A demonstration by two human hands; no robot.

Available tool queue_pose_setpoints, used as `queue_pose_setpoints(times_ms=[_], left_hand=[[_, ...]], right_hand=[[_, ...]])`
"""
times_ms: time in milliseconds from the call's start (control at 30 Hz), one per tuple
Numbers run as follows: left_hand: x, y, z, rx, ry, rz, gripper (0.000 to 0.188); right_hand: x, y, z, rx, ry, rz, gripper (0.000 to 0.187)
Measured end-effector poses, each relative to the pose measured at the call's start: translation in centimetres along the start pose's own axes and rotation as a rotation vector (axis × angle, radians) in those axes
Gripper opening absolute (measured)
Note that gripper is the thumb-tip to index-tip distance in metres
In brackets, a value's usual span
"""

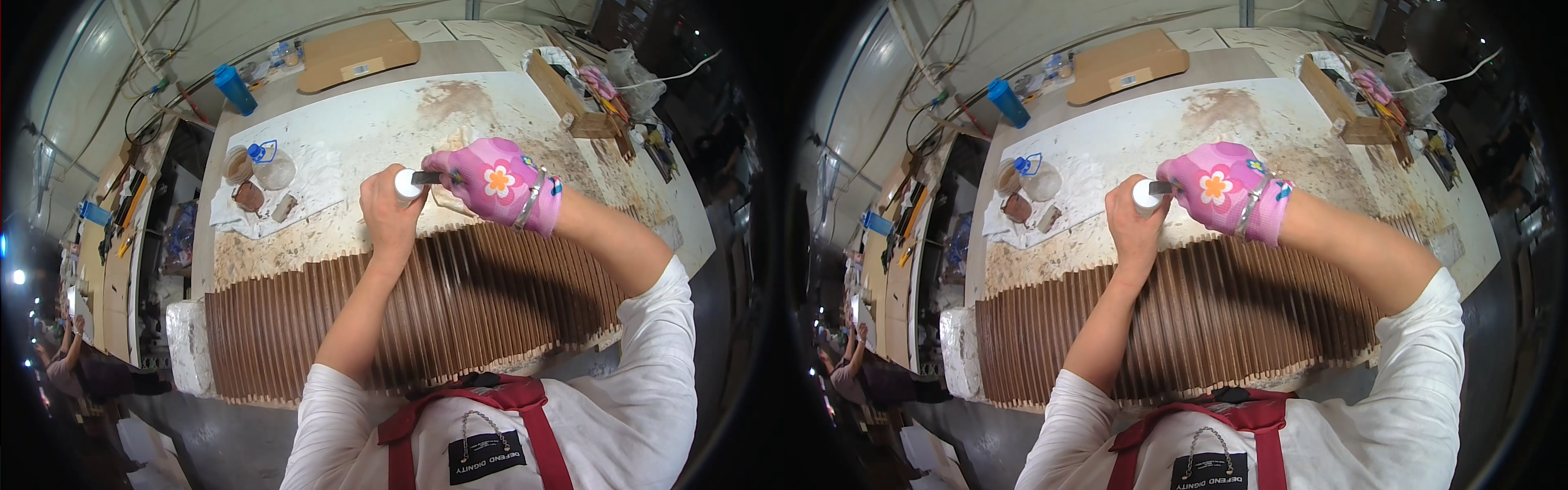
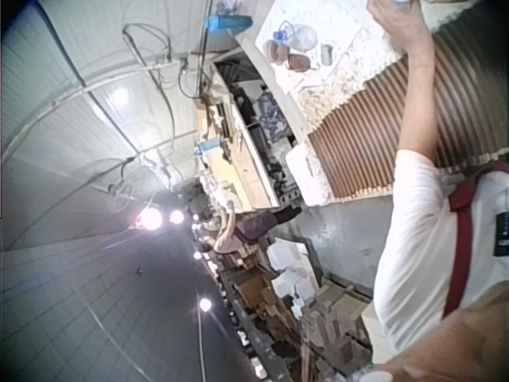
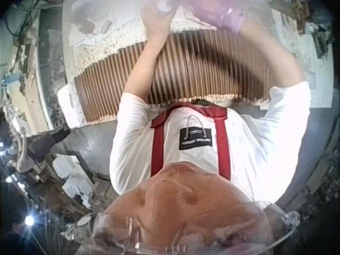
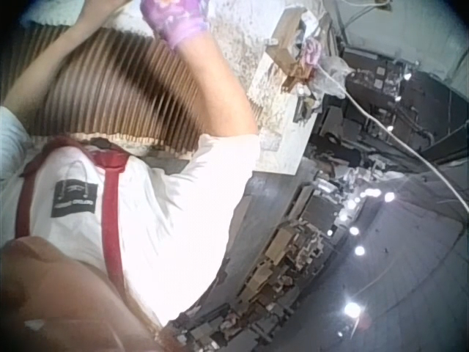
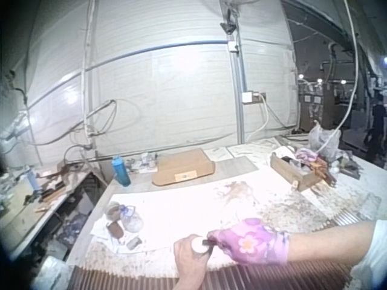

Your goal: The person wipes a large assembly of parallel wooden sticks with a white cloth. They then pour a liquid from a bottle into a small container and use a sponge to apply the liquid to the sticks, wiping them down repeatedly.

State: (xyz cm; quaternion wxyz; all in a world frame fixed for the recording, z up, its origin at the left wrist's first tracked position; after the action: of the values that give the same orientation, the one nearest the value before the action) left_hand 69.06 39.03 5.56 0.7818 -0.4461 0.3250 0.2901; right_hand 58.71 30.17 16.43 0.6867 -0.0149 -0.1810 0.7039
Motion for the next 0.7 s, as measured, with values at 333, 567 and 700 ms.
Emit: queue_pose_setpoints(times_ms=[333, 567, 700], left_hand=[[0.6, -1.6, -1.5, 0.06, -0.04, 0.013, 0.041], [0.7, -2.6, -1.2, 0.138, 0.035, -0.002, 0.043], [1.0, -2.9, -0.3, 0.158, 0.048, 0.015, 0.041]], right_hand=[[-1.1, -2.4, -0.5, 0.212, 0.251, 0.133, 0.015], [1.2, -3.9, 0.2, 0.41, 0.35, 0.159, 0.02], [1.8, -5.0, 0.9, 0.353, 0.309, 0.273, 0.018]])
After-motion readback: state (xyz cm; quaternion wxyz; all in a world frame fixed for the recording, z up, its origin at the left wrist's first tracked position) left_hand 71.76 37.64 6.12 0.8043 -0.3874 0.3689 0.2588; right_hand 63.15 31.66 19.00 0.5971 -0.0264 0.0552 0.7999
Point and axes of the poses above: each hand's wrist, its own y-axis away from the middle knuckle, its own z-axis out of the back of the hand, x = y × z, the point moved 6 cm from there along -y, towards the middle knuckle, and after that the axes turned 9 degrees about z, right-handed, at the moved point
